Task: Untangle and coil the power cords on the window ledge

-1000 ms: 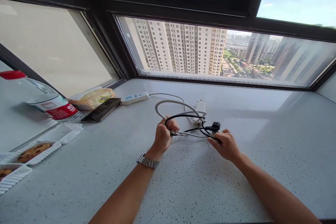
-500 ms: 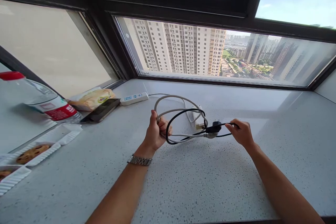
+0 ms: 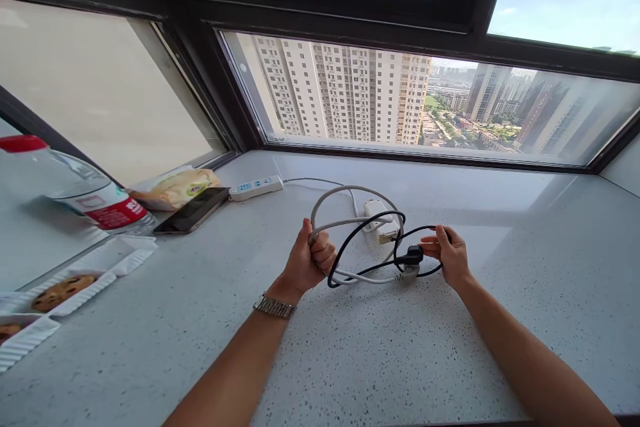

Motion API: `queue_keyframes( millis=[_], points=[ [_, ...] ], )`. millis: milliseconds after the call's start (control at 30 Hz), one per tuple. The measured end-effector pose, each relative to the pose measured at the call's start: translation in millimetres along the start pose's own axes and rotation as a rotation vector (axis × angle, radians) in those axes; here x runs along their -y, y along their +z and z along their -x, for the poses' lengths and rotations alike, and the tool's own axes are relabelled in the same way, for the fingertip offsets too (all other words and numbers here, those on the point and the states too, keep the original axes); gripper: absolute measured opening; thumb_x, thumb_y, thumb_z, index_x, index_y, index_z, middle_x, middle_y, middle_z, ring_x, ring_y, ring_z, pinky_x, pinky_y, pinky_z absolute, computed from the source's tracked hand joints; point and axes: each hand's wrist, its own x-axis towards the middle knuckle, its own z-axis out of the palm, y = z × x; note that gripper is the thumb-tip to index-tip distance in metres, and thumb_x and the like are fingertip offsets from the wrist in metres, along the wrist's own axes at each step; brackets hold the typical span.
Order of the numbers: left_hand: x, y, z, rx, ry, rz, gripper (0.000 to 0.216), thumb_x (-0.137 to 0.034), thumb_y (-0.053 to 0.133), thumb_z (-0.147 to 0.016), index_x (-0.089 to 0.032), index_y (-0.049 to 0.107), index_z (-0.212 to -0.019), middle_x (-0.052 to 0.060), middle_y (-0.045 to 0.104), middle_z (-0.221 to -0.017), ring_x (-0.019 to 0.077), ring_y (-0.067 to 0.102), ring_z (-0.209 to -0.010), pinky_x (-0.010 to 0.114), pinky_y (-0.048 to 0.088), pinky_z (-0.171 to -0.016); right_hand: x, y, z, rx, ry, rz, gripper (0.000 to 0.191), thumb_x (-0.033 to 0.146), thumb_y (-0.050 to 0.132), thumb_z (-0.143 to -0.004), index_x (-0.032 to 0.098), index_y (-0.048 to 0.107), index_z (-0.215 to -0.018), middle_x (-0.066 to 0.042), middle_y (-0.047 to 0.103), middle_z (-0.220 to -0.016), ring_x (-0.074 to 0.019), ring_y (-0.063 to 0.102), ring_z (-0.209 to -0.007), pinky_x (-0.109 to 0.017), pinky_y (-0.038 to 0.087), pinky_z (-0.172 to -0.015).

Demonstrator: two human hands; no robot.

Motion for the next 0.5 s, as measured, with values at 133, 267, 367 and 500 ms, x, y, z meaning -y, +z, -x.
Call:
queue_keyframes(
  millis=[133, 267, 367, 500],
  points=[
    [-4, 2, 1, -0.106, 0.175, 0.180, 0.069, -0.071, 0.048, -0.075, -0.020, 0.011, -0.048, -0.008, 0.005, -0.041, 0.0056, 0.014, -0.032, 0.020, 0.021, -0.032, -4, -3, -3, -0.087, 0.074, 0.027, 0.054, 0.063, 0.071, -0.062, 0.017, 0.063, -0.088, 0.003, 0.057, -0.055, -0.0129, 0.060, -0.044, -0.022, 0.049, -0.039],
    [-11, 7, 1, -0.256, 0.342, 0.366, 0.061, -0.064, 0.023, -0.089, -0.018, 0.008, -0.051, -0.006, 0.006, -0.040, 0.0068, 0.012, -0.032, 0.022, 0.017, -0.033, -6, -3, -4, -0.051, 0.045, 0.154, 0.055, 0.066, 0.068, -0.063, 0.016, 0.065, -0.085, 0.001, 0.058, -0.064, -0.0092, 0.054, -0.040, -0.019, 0.037, -0.030],
    [-17, 9, 1, -0.374, 0.382, 0.407, 0.060, -0.062, 0.017, -0.091, -0.018, 0.006, -0.052, -0.005, 0.008, -0.038, 0.0074, 0.014, -0.031, 0.024, 0.015, -0.033, -3, -5, -8, -0.025, -0.024, 0.286, 0.053, 0.067, 0.062, -0.068, 0.015, 0.066, -0.080, 0.002, 0.054, -0.059, -0.0058, 0.040, -0.034, -0.021, 0.030, -0.031],
    [-22, 7, -2, -0.471, 0.347, 0.359, 0.061, -0.061, 0.022, -0.091, -0.018, 0.007, -0.050, -0.005, 0.014, -0.034, 0.0068, 0.017, -0.029, 0.023, 0.014, -0.032, 8, -22, -19, -0.051, -0.306, 0.595, 0.047, 0.061, 0.061, -0.073, 0.015, 0.069, -0.076, 0.002, 0.050, -0.052, -0.0094, 0.040, -0.043, -0.024, 0.032, -0.042]
  ],
)
